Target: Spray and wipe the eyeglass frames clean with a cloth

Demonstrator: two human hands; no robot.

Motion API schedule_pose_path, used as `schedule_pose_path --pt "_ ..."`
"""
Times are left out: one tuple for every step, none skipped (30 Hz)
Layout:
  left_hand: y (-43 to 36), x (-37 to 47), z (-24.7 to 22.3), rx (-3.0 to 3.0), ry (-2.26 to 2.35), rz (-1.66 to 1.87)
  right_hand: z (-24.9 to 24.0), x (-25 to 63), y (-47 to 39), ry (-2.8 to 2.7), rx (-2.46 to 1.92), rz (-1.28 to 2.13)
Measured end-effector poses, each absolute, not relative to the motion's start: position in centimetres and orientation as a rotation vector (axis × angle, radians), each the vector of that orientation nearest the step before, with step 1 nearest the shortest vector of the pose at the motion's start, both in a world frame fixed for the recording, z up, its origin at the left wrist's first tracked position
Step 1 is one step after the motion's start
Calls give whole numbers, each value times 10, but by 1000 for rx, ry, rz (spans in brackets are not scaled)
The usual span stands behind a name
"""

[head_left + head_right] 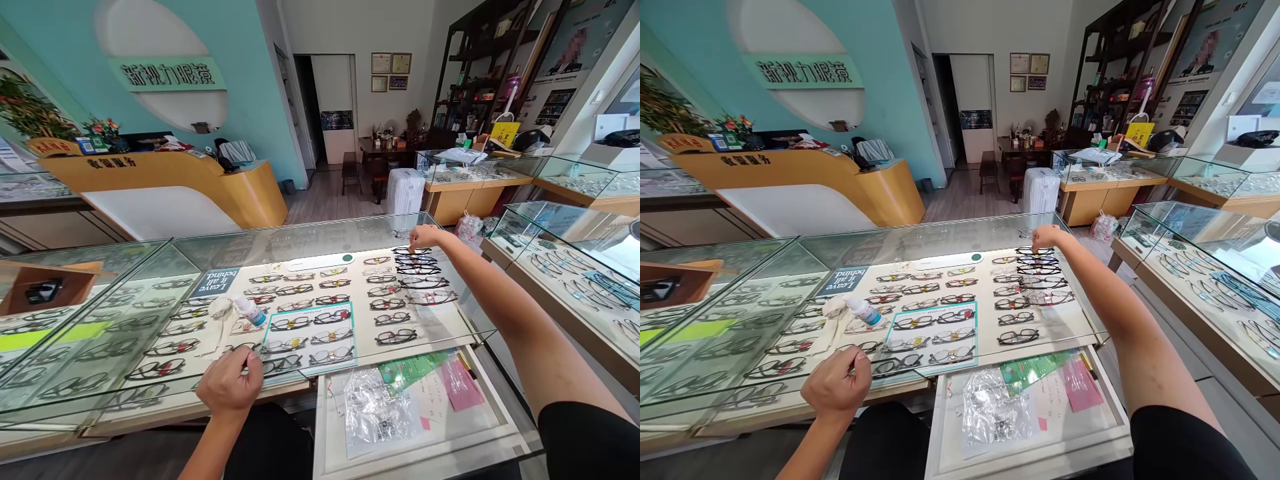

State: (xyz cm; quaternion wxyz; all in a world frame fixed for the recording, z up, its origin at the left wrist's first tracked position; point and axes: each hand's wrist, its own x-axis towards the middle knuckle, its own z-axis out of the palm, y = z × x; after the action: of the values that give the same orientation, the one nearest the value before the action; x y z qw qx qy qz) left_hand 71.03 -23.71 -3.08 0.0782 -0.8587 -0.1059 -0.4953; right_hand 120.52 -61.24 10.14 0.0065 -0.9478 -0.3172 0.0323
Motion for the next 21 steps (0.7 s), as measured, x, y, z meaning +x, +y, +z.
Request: schedule_pose_path --pt "-237 710 -30 -2576 -311 -1477 104 1206 -613 -982 -2967 118" --pt "-237 710 -30 -2580 -310 -1473 106 1208 -612 -971 -2970 127" --pt "-238 710 -29 -2583 -312 -1470 107 1209 -612 -963 -2972 127" --pt "-238 710 -29 -2584 -313 -1465 107 1209 -611 -958 -2971 120" --pt "-238 710 -29 -2583 -314 -1463 106 1210 -609 -957 -2969 110" --pt "-238 710 -28 -2581 -312 -1459 105 1210 -607 -960 -2967 98" --pt "-238 710 -28 -2579 -305 -1456 102 1210 -605 -964 -2965 85" --pt "-238 710 -28 -2577 -294 -1455 99 1209 -603 -970 -2964 70" --pt "-238 710 -28 -2578 -288 -1456 95 1209 -601 -975 -2964 52" --pt "-238 710 -27 -2579 -281 -1458 92 1208 -600 -980 -2966 32" --pt "-238 710 -27 -2581 -277 -1460 89 1208 -598 -989 -2968 10" --pt "-238 710 -27 -2583 -273 -1462 86 1208 -598 -1002 -2970 -12" --pt "-238 710 -27 -2582 -270 -1465 84 1209 -597 -1021 -2972 -30" --pt "-238 710 -27 -2580 -265 -1468 82 1209 -597 -1044 -2973 -48" --pt "-237 710 -27 -2575 -258 -1471 80 1210 -598 -1070 -2975 -64" --pt "-237 711 -27 -2570 -250 -1478 78 1210 -598 -1096 -2978 -79" --pt "-237 711 -27 -2566 -247 -1486 77 1211 -599 -1119 -2982 -94" --pt "-237 711 -27 -2562 -246 -1498 76 1212 -600 -1138 -2990 -107" --pt "-238 711 -27 -2561 -247 -1511 75 1213 -601 -1153 -3000 -118" --pt "-238 711 -27 -2559 -250 -1524 73 1214 -601 -1165 -3013 -125" --pt "-238 711 -27 -2558 -250 -1535 72 1215 -602 -1175 -3028 -128"
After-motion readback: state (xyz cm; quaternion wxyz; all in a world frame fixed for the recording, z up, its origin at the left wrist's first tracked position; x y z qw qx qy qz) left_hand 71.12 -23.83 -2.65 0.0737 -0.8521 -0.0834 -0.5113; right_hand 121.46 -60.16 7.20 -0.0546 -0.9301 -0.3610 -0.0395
